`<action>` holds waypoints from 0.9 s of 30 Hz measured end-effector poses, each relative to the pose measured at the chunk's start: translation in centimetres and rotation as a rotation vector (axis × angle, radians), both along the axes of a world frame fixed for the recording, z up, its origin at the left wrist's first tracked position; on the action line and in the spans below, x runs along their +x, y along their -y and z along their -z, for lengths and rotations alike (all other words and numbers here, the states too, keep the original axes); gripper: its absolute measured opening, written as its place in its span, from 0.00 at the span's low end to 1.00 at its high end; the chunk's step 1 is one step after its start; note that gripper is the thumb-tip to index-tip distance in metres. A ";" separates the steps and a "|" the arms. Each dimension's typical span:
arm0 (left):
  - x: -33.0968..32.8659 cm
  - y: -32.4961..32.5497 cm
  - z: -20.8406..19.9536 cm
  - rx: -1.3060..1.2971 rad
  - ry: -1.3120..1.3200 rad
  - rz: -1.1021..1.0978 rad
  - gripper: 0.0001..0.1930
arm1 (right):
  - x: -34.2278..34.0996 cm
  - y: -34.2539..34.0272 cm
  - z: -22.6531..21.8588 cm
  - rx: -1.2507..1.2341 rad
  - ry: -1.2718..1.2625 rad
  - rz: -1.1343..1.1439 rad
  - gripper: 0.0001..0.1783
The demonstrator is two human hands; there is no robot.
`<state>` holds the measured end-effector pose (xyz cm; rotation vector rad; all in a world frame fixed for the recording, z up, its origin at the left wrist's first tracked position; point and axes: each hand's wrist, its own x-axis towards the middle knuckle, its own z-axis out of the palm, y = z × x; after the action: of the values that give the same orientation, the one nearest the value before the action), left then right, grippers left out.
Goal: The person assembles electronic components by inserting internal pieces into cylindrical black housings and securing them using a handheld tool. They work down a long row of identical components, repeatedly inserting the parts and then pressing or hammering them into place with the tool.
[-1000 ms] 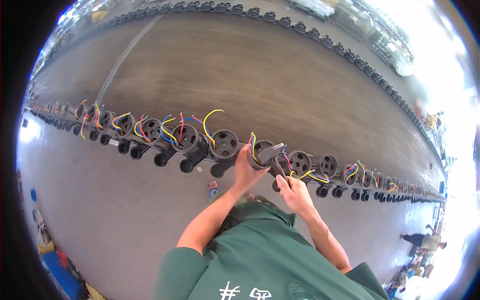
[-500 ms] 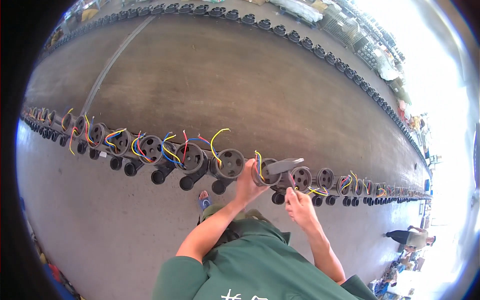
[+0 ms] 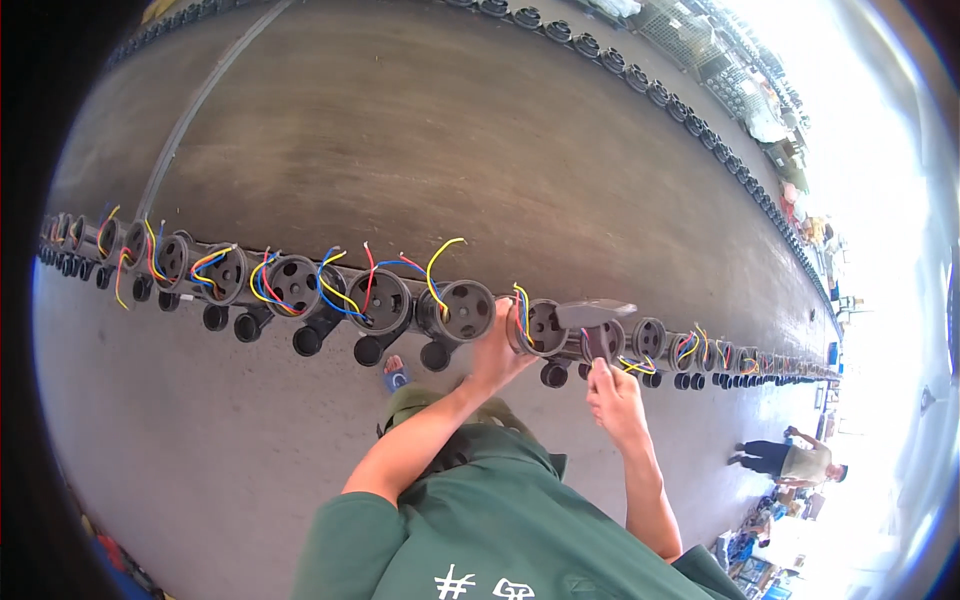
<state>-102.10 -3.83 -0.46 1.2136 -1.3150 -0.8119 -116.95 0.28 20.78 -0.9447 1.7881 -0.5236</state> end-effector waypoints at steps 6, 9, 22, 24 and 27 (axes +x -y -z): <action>-0.3 0.2 0.5 -0.049 0.072 0.001 0.54 | -0.2 -2.5 8.7 -0.302 -0.519 -0.272 0.27; -0.3 0.6 1.6 -0.036 0.077 -0.012 0.53 | 1.2 -1.4 6.1 0.011 -0.125 -0.049 0.27; 0.3 0.5 0.7 -0.046 0.059 0.006 0.51 | 0.4 -2.5 9.1 -0.097 -0.171 -0.062 0.27; 0.2 0.5 0.7 -0.055 0.053 0.016 0.51 | 2.2 -0.8 3.0 0.125 -0.008 0.050 0.27; 0.8 0.4 -0.4 -0.020 0.057 -0.007 0.50 | 1.8 -0.8 0.6 -0.014 0.090 0.038 0.28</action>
<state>-101.26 -4.23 -0.05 1.2328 -1.3618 -0.7625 -115.13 1.09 20.15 -0.8851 1.7264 -0.5939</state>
